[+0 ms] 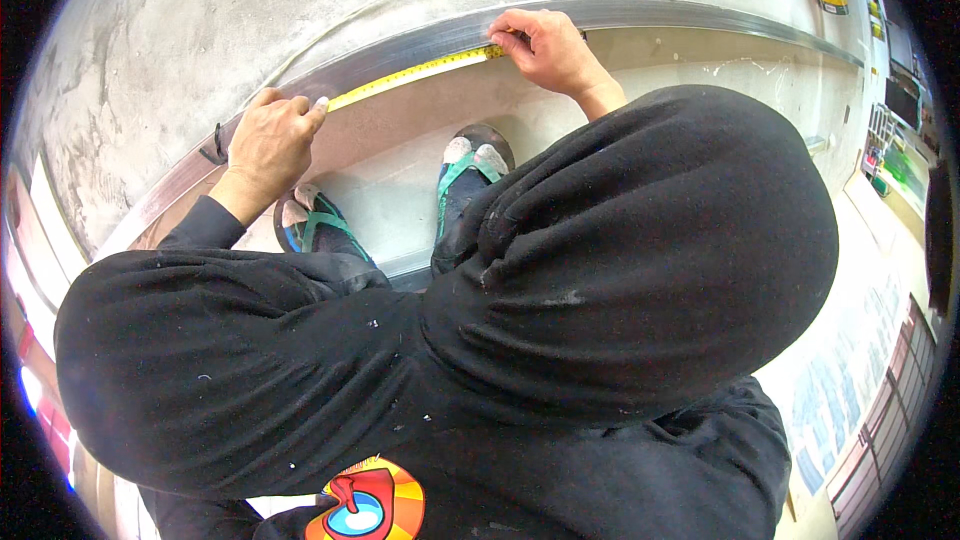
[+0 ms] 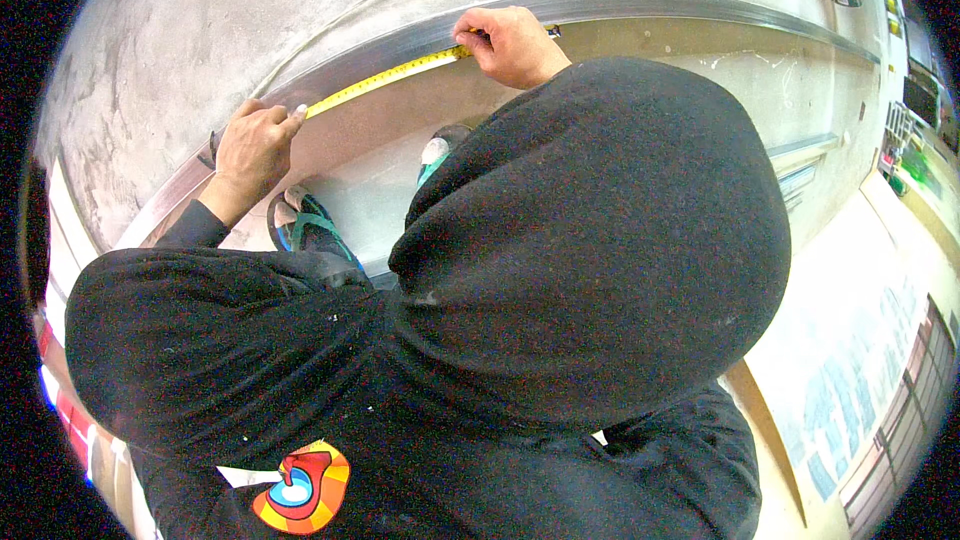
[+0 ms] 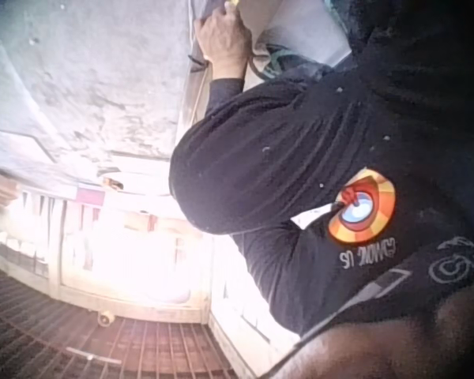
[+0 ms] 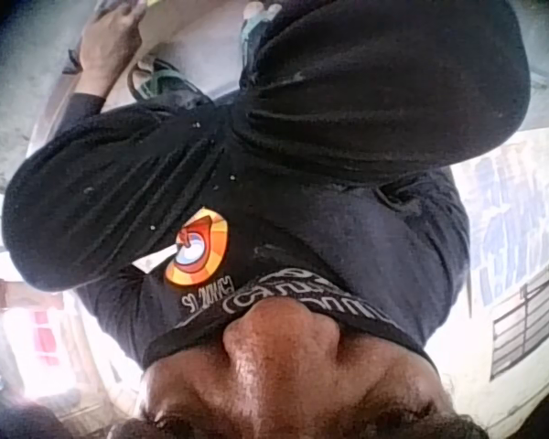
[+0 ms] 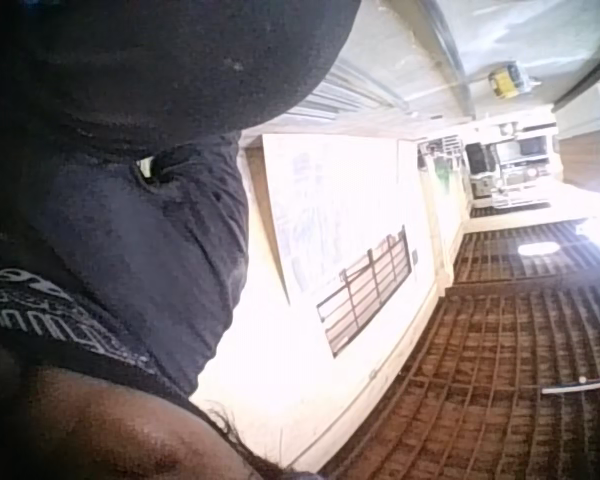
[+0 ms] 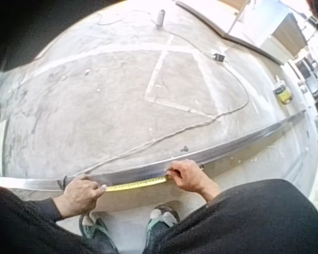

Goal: The person is using a tape measure to take measurements on a curved metal profile and marking points with a pencil.

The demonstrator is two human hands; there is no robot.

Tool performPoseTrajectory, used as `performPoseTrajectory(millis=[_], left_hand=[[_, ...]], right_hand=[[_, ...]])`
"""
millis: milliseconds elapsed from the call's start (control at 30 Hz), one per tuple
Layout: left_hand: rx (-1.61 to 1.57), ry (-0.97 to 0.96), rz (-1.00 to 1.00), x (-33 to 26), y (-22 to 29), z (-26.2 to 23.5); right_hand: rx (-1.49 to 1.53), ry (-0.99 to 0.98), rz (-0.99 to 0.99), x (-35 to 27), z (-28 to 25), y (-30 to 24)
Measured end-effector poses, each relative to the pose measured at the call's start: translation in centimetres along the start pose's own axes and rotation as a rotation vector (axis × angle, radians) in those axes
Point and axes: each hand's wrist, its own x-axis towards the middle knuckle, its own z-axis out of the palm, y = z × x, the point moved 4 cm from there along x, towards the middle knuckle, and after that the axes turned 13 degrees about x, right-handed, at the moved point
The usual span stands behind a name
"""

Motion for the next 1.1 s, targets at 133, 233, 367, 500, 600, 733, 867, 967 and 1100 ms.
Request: performPoseTrajectory(millis=[133,233,367,500,600,733,867,967,1100], left_hand=[[0.017,-0.012,-0.001,0.1,0.1,-0.2],[0.024,-0.024,0.002,0.0,0.2,-0.3],[0.038,-0.023,-0.004,0.1,0.1,-0.2],[0.028,-0.009,0.004,0.0,0.0,-0.2],[0.004,0.008,0.007,0.1,0.1,-0.2],[-0.009,0.029,0.008,-0.1,0.0,-0.3],[-0.004,0.026,0.0,0.0,-0.1,-0.2],[0.002,0.031,0.005,-0.1,-0.1,0.0],[-0.005,0.024,0.005,-0.1,-0.2,0.1]], right_hand=[[0.032,0.022,-0.012,0.0,0.1,0.3],[0.018,0.023,-0.029,-0.1,0.1,0.4],[0.006,0.014,-0.049,0.0,0.0,0.2],[-0.116,0.104,-0.22,0.6,-0.2,-0.6],[-0.153,0.312,-0.299,0.4,-0.7,-1.1],[0.066,0.289,-0.097,-0.3,-1.2,-0.2],[0.113,0.085,0.051,-0.9,-0.9,0.7],[0.063,0.059,0.042,-0.8,-0.6,0.8],[0.063,0.06,0.034,-0.6,-0.5,1.0]])
